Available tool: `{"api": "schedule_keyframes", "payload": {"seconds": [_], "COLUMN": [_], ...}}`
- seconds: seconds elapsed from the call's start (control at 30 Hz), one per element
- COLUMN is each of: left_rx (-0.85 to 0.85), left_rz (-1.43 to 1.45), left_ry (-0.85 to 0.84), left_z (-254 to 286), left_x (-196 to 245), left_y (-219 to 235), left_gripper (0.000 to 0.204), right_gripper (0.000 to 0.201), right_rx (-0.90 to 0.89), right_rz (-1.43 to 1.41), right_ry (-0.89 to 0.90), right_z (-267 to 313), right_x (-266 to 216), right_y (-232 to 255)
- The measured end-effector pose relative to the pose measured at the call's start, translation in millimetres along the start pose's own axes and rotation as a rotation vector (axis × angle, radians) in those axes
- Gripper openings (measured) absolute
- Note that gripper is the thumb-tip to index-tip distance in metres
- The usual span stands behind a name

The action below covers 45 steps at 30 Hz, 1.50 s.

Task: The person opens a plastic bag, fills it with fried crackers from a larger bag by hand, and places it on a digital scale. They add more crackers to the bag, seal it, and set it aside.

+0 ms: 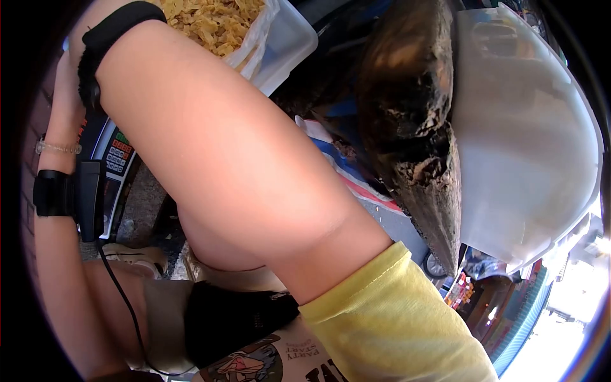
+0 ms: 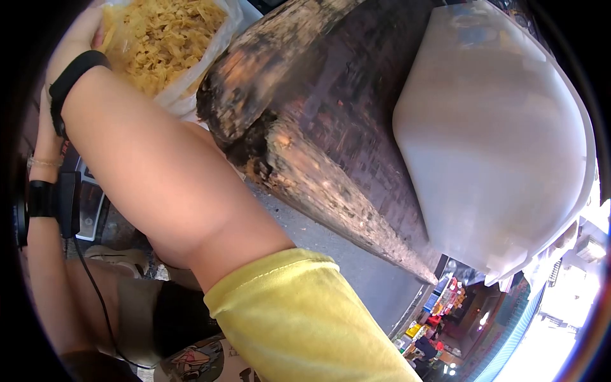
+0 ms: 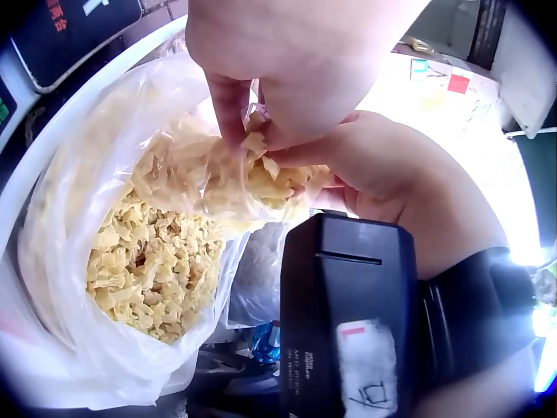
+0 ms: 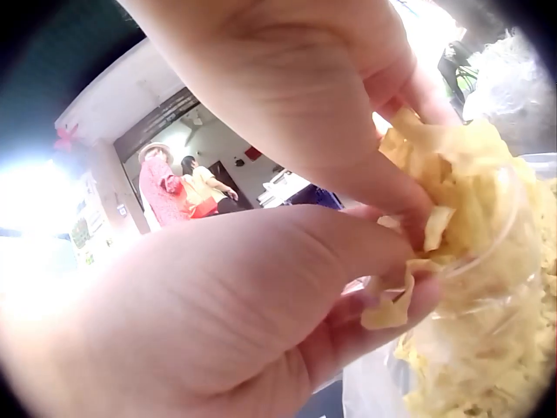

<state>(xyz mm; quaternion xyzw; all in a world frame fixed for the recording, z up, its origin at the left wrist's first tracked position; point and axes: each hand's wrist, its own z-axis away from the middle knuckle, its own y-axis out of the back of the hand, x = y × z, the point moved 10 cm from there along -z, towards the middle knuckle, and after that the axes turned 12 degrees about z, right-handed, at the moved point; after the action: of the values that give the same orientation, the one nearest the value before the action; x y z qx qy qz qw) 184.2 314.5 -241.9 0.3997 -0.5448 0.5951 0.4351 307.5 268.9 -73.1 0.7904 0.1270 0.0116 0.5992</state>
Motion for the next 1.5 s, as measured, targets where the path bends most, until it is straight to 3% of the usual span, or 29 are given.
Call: {"api": "schedule_keyframes", "payload": {"seconds": [0.13, 0.23, 0.47, 0.5, 0.63, 0.67, 0.87, 0.93, 0.97, 1.0, 1.07, 1.1, 1.17, 1.2, 1.27, 1.33, 1.5], "left_rx": [0.001, 0.274, 0.046, 0.020, -0.081, -0.105, -0.237, -0.169, -0.083, -0.110, -0.086, -0.134, -0.135, -0.130, -0.130, -0.151, -0.187], "left_rz": [0.069, 0.142, 0.107, 0.108, 0.149, 0.162, 0.219, 0.217, 0.349, 0.199, 0.193, 0.224, 0.231, 0.252, 0.273, 0.217, 0.155], "left_ry": [0.034, 0.134, 0.059, 0.059, 0.066, 0.063, 0.051, 0.126, 0.192, 0.090, 0.071, 0.113, 0.122, 0.135, 0.152, 0.028, 0.057], "left_z": [0, 32, 33, 34, 34, 33, 26, 27, 33, 31, 34, 5, -1, -2, 2, 14, 21], "left_x": [-8, 8, -5, -6, -10, -9, -4, -5, -4, 2, 10, -19, -17, -18, -12, 12, 8], "left_y": [1, -5, -14, -15, -15, -16, -22, -27, -31, -30, -34, -3, 2, 2, -6, -24, -28], "left_gripper": [0.033, 0.032, 0.031, 0.031, 0.030, 0.029, 0.028, 0.028, 0.029, 0.030, 0.029, 0.028, 0.028, 0.027, 0.027, 0.030, 0.032], "right_gripper": [0.022, 0.019, 0.025, 0.025, 0.032, 0.036, 0.038, 0.036, 0.033, 0.033, 0.032, 0.032, 0.033, 0.033, 0.037, 0.038, 0.040], "right_rx": [-0.010, 0.011, -0.454, -0.438, -0.646, -0.665, -0.436, -0.378, -0.343, -0.359, -0.268, -0.256, -0.170, -0.165, -0.392, -0.372, -0.417], "right_rz": [0.025, 0.133, 0.476, 0.464, 0.167, 0.147, 0.007, 0.013, 0.132, 0.056, 0.262, 0.254, 0.133, 0.129, -0.081, -0.069, 0.031], "right_ry": [-0.030, -0.065, 0.074, 0.058, 0.106, 0.015, -0.087, -0.094, -0.011, -0.094, -0.075, -0.083, -0.185, -0.188, -0.039, -0.077, -0.077], "right_z": [-10, -34, -27, -27, -22, -26, -36, -33, -28, -32, -35, -35, -34, -32, -22, -30, -14], "right_x": [0, -12, -35, -33, -30, -22, -4, 2, -2, 4, 2, 1, 5, 9, 0, -3, -6], "right_y": [-8, -35, -99, -94, -95, -97, -63, -57, -53, -56, -56, -55, -46, -39, -47, -47, -27]}}
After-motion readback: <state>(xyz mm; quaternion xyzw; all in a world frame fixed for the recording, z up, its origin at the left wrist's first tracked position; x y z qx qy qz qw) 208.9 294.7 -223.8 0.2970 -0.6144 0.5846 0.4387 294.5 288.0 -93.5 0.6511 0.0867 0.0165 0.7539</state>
